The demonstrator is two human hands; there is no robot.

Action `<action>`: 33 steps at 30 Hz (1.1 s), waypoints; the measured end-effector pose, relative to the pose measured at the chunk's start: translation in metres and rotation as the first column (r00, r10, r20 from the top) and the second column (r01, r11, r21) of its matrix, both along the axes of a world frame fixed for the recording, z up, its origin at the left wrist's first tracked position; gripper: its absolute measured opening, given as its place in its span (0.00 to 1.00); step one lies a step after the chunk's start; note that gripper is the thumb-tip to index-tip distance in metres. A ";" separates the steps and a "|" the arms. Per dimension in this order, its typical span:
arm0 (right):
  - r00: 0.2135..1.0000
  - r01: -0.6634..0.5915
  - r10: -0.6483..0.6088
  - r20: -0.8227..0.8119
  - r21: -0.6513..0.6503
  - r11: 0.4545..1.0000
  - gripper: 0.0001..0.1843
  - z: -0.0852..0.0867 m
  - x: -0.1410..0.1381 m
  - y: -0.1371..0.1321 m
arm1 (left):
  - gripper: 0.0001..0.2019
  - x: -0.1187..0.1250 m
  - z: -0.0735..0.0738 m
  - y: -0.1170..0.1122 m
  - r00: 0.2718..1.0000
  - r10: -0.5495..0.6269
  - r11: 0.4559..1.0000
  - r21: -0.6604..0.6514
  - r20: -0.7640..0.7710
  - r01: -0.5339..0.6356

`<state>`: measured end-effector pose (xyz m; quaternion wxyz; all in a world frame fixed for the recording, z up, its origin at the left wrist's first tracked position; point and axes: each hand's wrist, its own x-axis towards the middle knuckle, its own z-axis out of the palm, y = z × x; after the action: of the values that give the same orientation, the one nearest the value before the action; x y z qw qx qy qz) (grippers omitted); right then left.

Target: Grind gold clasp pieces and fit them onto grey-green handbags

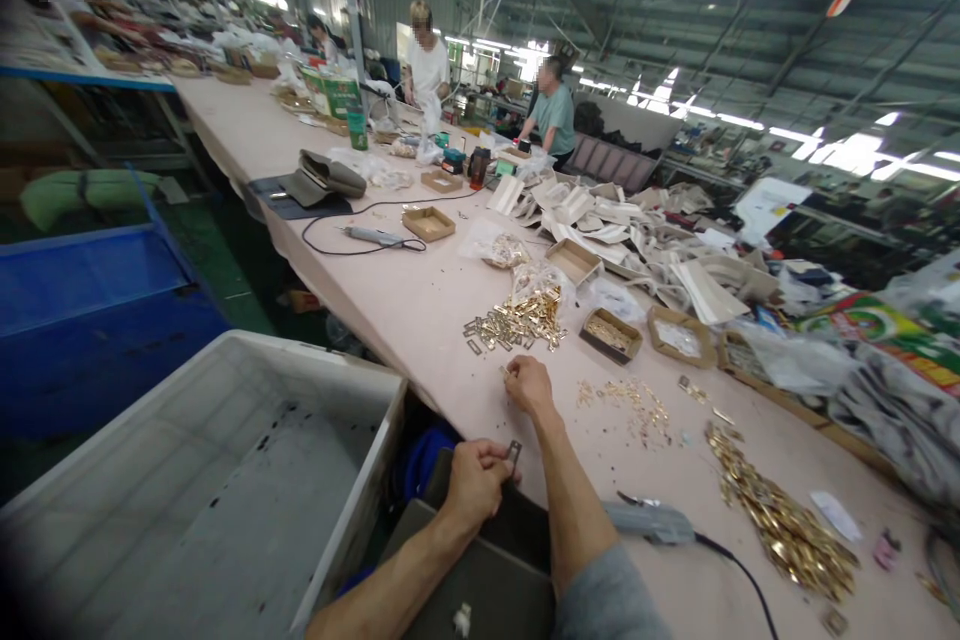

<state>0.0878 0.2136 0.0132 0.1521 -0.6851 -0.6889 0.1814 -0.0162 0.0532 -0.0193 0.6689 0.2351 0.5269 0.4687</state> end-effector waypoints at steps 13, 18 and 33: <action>0.704 0.087 -0.096 -0.703 -0.049 0.995 0.21 0.042 0.033 -0.116 | 0.08 0.000 0.006 -0.008 1.000 0.001 0.998 0.062 -0.030 0.001; 0.729 0.166 -0.164 -0.664 -0.061 0.984 0.20 0.032 0.049 -0.142 | 0.08 0.002 0.001 -0.007 0.999 -0.029 0.996 0.079 -0.033 0.032; 0.666 0.219 -0.294 -0.686 -0.197 0.956 0.26 0.010 0.032 -0.151 | 0.19 0.000 -0.010 -0.005 0.991 -0.087 0.989 0.125 0.105 0.074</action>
<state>0.1198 0.0630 0.0234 0.3951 -0.6592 -0.4641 0.4404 -0.0162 0.0487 -0.0290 0.6999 0.2701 0.4500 0.4844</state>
